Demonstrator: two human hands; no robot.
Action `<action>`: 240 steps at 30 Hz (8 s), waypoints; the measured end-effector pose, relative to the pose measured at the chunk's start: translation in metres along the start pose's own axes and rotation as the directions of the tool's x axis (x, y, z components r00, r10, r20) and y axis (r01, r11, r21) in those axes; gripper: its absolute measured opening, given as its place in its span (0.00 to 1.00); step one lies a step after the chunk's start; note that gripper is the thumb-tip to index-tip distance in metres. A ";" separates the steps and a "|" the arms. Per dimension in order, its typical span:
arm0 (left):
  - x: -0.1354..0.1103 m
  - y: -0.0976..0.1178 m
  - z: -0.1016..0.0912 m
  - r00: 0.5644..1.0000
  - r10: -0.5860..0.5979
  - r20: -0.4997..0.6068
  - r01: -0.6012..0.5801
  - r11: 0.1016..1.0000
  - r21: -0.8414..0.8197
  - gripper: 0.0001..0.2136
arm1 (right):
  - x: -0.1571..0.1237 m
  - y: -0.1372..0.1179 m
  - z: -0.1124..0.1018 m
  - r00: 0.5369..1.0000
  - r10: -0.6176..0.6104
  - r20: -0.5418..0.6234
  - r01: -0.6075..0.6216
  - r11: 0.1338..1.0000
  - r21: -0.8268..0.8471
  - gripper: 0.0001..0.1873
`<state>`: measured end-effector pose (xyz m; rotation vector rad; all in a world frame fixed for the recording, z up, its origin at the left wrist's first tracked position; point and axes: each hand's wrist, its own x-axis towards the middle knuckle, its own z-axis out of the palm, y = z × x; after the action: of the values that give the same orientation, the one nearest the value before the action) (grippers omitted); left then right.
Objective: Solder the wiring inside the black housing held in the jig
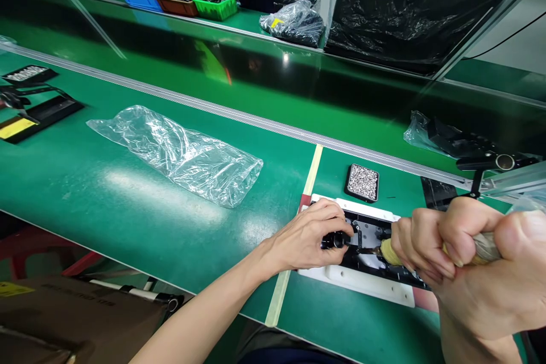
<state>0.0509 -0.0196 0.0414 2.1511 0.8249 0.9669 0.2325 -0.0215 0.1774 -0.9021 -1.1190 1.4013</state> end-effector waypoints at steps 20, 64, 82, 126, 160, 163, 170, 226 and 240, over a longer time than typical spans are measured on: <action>0.001 0.001 0.000 1.000 0.018 -0.021 -0.018 1.000 0.009 0.10 | 0.002 0.001 -0.005 0.998 -0.006 0.061 0.009 0.999 -0.051 0.30; -0.001 -0.001 0.004 0.999 -0.009 -0.030 0.009 1.000 0.011 0.11 | -0.003 -0.001 0.003 0.999 -0.015 -0.048 0.011 0.996 -0.086 0.34; -0.002 -0.002 0.004 0.999 -0.002 -0.036 0.002 1.000 -0.001 0.11 | -0.003 0.002 0.006 0.995 -0.002 -0.102 -0.006 0.997 -0.078 0.32; -0.003 -0.002 0.004 0.999 -0.029 -0.017 0.029 1.000 -0.005 0.12 | -0.007 0.004 0.001 0.999 -0.003 -0.051 0.000 0.999 -0.043 0.31; -0.001 -0.002 0.004 0.999 -0.011 -0.035 0.012 1.000 0.009 0.11 | -0.007 0.003 -0.002 1.000 0.006 -0.021 -0.009 0.994 -0.107 0.32; -0.001 -0.001 0.004 0.999 -0.015 -0.032 0.016 1.000 0.009 0.11 | -0.008 0.002 -0.003 1.000 0.001 0.003 0.000 0.993 -0.122 0.33; -0.002 -0.001 0.004 0.999 -0.018 -0.029 0.018 1.000 0.003 0.11 | -0.007 0.002 -0.003 1.000 -0.009 0.014 0.011 0.991 -0.135 0.34; 0.000 0.000 0.004 0.999 -0.022 -0.031 0.022 1.000 -0.006 0.12 | -0.008 0.000 -0.004 0.998 0.006 0.070 0.002 0.995 -0.104 0.32; 0.001 0.000 0.006 0.999 -0.015 -0.044 0.014 1.000 -0.017 0.12 | -0.009 0.002 -0.007 0.998 0.007 0.068 0.000 0.995 -0.103 0.32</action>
<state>0.0565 -0.0203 0.0382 2.1134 0.8494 1.0136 0.2402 -0.0293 0.1729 -0.9357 -1.2515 1.3963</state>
